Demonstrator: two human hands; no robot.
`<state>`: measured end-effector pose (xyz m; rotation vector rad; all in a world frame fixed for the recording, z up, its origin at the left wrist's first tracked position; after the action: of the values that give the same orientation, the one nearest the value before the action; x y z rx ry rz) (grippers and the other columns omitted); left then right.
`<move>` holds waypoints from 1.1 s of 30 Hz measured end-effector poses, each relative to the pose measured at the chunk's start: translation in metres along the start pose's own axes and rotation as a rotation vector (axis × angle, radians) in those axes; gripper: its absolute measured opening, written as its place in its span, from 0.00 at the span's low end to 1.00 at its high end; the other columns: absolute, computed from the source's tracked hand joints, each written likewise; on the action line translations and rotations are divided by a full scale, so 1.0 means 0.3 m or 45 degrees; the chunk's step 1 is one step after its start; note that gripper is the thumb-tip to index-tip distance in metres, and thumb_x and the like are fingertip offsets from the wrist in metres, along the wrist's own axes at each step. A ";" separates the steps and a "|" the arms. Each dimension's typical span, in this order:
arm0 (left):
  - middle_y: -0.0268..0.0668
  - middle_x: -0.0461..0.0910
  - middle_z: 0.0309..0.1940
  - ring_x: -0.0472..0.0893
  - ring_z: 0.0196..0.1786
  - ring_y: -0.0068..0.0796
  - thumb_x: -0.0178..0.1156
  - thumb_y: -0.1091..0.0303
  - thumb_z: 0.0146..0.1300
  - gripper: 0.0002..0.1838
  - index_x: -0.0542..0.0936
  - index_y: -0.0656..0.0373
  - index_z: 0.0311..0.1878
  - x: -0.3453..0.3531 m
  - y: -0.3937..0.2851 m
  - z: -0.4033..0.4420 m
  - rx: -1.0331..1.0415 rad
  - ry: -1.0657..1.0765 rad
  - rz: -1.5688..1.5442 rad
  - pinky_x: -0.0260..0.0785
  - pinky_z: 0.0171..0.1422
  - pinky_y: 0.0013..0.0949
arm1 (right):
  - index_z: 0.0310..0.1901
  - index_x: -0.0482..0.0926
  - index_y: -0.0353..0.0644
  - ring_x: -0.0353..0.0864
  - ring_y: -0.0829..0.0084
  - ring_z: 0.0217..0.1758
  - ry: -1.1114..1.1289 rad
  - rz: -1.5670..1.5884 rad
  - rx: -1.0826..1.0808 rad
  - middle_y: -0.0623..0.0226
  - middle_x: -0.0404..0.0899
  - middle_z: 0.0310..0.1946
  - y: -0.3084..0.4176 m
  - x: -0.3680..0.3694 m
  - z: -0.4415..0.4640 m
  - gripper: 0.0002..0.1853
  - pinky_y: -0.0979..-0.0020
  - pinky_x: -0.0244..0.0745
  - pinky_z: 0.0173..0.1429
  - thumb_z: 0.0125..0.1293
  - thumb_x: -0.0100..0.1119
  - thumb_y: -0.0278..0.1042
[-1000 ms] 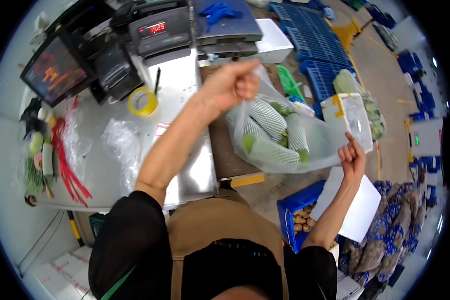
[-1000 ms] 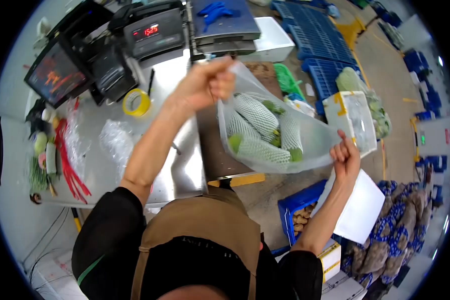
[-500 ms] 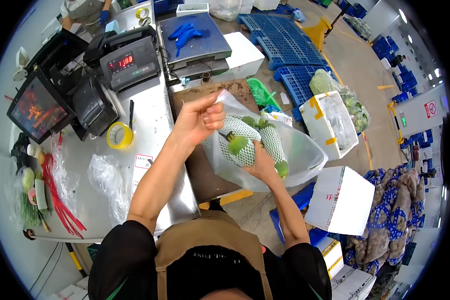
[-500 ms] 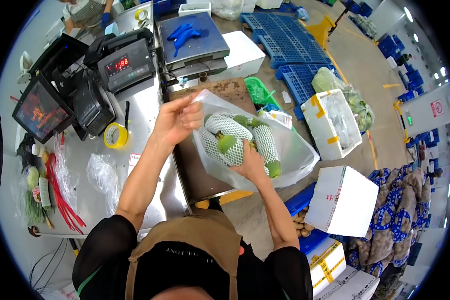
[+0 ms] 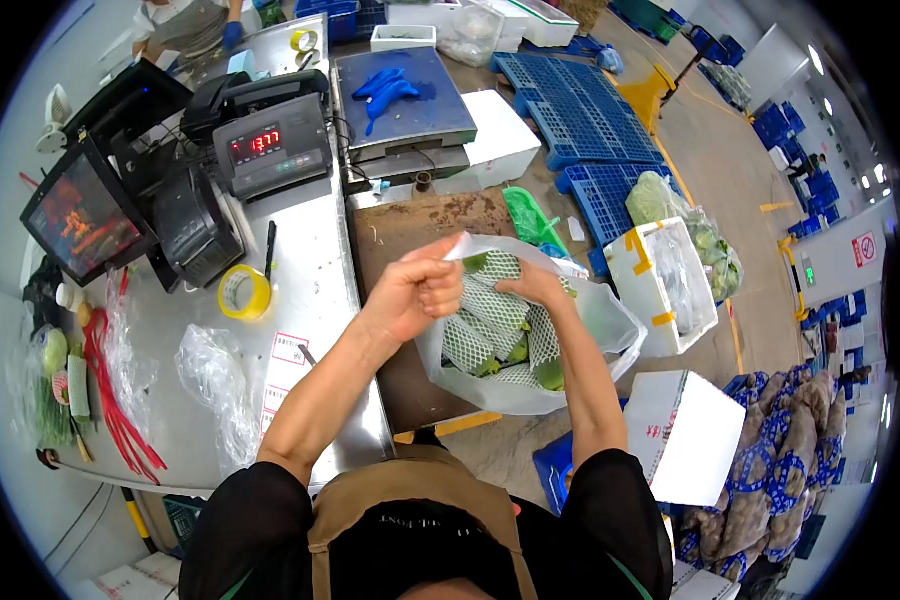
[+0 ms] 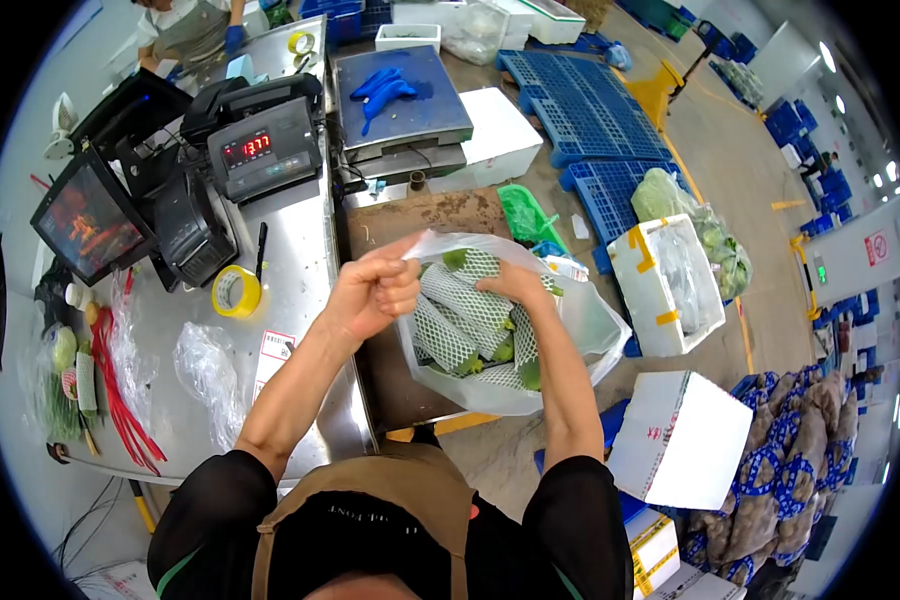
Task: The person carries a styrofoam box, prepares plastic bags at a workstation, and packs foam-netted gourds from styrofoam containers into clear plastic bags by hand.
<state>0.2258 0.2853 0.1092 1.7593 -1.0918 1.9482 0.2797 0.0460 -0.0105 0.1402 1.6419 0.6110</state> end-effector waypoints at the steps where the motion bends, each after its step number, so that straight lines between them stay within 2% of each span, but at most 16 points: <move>1: 0.23 0.55 0.17 0.55 0.16 0.13 0.48 0.76 0.60 0.18 0.67 0.57 0.54 0.004 -0.006 0.009 -0.006 0.012 0.030 0.46 0.19 0.19 | 0.57 0.67 0.39 0.70 0.51 0.56 -0.042 0.016 -0.026 0.50 0.72 0.51 -0.006 0.004 -0.001 0.39 0.59 0.64 0.59 0.44 0.69 0.49; 3: 0.23 0.55 0.17 0.55 0.16 0.12 0.49 0.76 0.60 0.18 0.67 0.57 0.55 0.001 -0.015 0.021 -0.014 0.029 0.077 0.46 0.18 0.19 | 0.56 0.68 0.39 0.69 0.51 0.57 -0.112 0.046 -0.079 0.49 0.72 0.52 -0.014 0.023 -0.021 0.38 0.60 0.63 0.60 0.46 0.68 0.52; 4: 0.24 0.55 0.16 0.54 0.15 0.13 0.49 0.74 0.59 0.26 0.63 0.60 0.63 -0.001 -0.004 0.026 -0.014 0.015 0.155 0.45 0.18 0.19 | 0.56 0.69 0.38 0.71 0.56 0.57 -0.108 -0.090 0.004 0.52 0.73 0.51 -0.016 0.021 -0.030 0.37 0.61 0.64 0.60 0.48 0.68 0.52; 7: 0.24 0.55 0.15 0.54 0.15 0.13 0.49 0.74 0.60 0.29 0.58 0.62 0.66 0.003 0.047 0.041 -0.119 -0.030 0.143 0.44 0.17 0.19 | 0.55 0.71 0.36 0.71 0.59 0.57 0.545 0.340 0.368 0.54 0.73 0.53 -0.116 -0.012 0.021 0.36 0.62 0.65 0.60 0.50 0.66 0.55; 9: 0.24 0.54 0.15 0.55 0.15 0.12 0.49 0.75 0.60 0.32 0.52 0.64 0.68 0.028 0.061 0.040 -0.144 -0.043 0.209 0.46 0.17 0.19 | 0.53 0.72 0.34 0.73 0.61 0.56 0.760 0.612 0.559 0.52 0.75 0.51 -0.156 0.011 0.063 0.36 0.63 0.67 0.57 0.51 0.64 0.57; 12: 0.23 0.55 0.15 0.55 0.14 0.12 0.51 0.75 0.57 0.36 0.48 0.66 0.68 -0.004 0.062 0.063 0.048 -0.008 0.150 0.45 0.16 0.20 | 0.52 0.73 0.33 0.77 0.59 0.49 0.202 0.245 0.081 0.52 0.78 0.46 -0.182 0.087 0.068 0.32 0.62 0.70 0.52 0.55 0.60 0.54; 14: 0.24 0.56 0.14 0.55 0.13 0.13 0.52 0.76 0.56 0.37 0.49 0.67 0.68 -0.015 0.062 0.061 0.146 -0.032 -0.001 0.43 0.15 0.20 | 0.51 0.73 0.33 0.76 0.57 0.48 -0.125 -0.049 -0.040 0.52 0.77 0.44 -0.128 0.139 0.003 0.31 0.61 0.69 0.50 0.55 0.59 0.53; 17: 0.25 0.57 0.15 0.55 0.14 0.13 0.52 0.77 0.50 0.39 0.49 0.72 0.67 0.019 0.101 0.054 0.177 -0.071 0.109 0.43 0.15 0.20 | 0.49 0.73 0.33 0.75 0.55 0.46 -0.432 -0.268 -0.055 0.51 0.76 0.42 -0.084 0.184 -0.089 0.29 0.58 0.68 0.49 0.56 0.58 0.52; 19: 0.25 0.56 0.14 0.55 0.14 0.13 0.51 0.77 0.47 0.43 0.44 0.76 0.67 0.035 0.106 0.024 0.176 -0.068 0.101 0.43 0.15 0.22 | 0.48 0.73 0.33 0.74 0.54 0.45 -0.439 -0.256 -0.047 0.50 0.76 0.41 -0.095 0.177 -0.069 0.28 0.56 0.67 0.48 0.56 0.57 0.51; 21: 0.26 0.57 0.14 0.56 0.14 0.14 0.51 0.77 0.47 0.42 0.45 0.76 0.67 -0.011 0.113 0.044 0.182 -0.082 0.039 0.44 0.15 0.22 | 0.46 0.73 0.33 0.73 0.52 0.43 -0.405 -0.228 -0.059 0.50 0.75 0.39 -0.109 0.156 -0.027 0.27 0.55 0.66 0.47 0.57 0.56 0.50; 24: 0.29 0.62 0.15 0.59 0.14 0.16 0.52 0.76 0.49 0.39 0.51 0.75 0.66 -0.007 0.066 -0.001 0.247 -0.206 0.364 0.47 0.15 0.23 | 0.45 0.73 0.33 0.72 0.50 0.41 -0.397 -0.221 -0.108 0.49 0.74 0.37 -0.087 0.157 0.018 0.25 0.52 0.65 0.45 0.57 0.54 0.49; 27: 0.35 0.69 0.18 0.67 0.18 0.19 0.52 0.75 0.51 0.36 0.55 0.71 0.65 -0.007 0.023 -0.034 0.415 -0.212 0.798 0.57 0.19 0.24 | 0.43 0.73 0.33 0.71 0.48 0.40 -0.431 -0.254 -0.181 0.48 0.73 0.35 -0.052 0.174 0.008 0.23 0.50 0.63 0.44 0.57 0.53 0.48; 30: 0.39 0.73 0.22 0.72 0.25 0.21 0.53 0.73 0.52 0.36 0.55 0.68 0.66 -0.036 0.033 -0.065 0.508 -0.219 0.885 0.64 0.28 0.25 | 0.41 0.73 0.32 0.70 0.46 0.38 -0.469 -0.262 -0.294 0.47 0.72 0.33 0.073 0.191 0.002 0.22 0.47 0.62 0.42 0.58 0.51 0.47; 33: 0.40 0.75 0.24 0.73 0.29 0.21 0.54 0.74 0.53 0.36 0.55 0.65 0.67 -0.056 0.048 -0.092 0.576 -0.313 1.220 0.66 0.33 0.27 | 0.39 0.75 0.31 0.70 0.45 0.39 -0.726 -0.404 -0.440 0.46 0.72 0.33 0.222 0.151 -0.050 0.20 0.48 0.61 0.42 0.58 0.51 0.45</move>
<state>0.1999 0.2994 0.0895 1.9155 -1.9725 2.7287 0.2406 0.1173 -0.0190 -0.1846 0.9638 0.5377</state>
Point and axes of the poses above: each hand's wrist, its own z-axis towards the middle knuckle, its own x-axis out of the palm, y = z × x, the point moved 3 cm from there along z, towards the middle knuckle
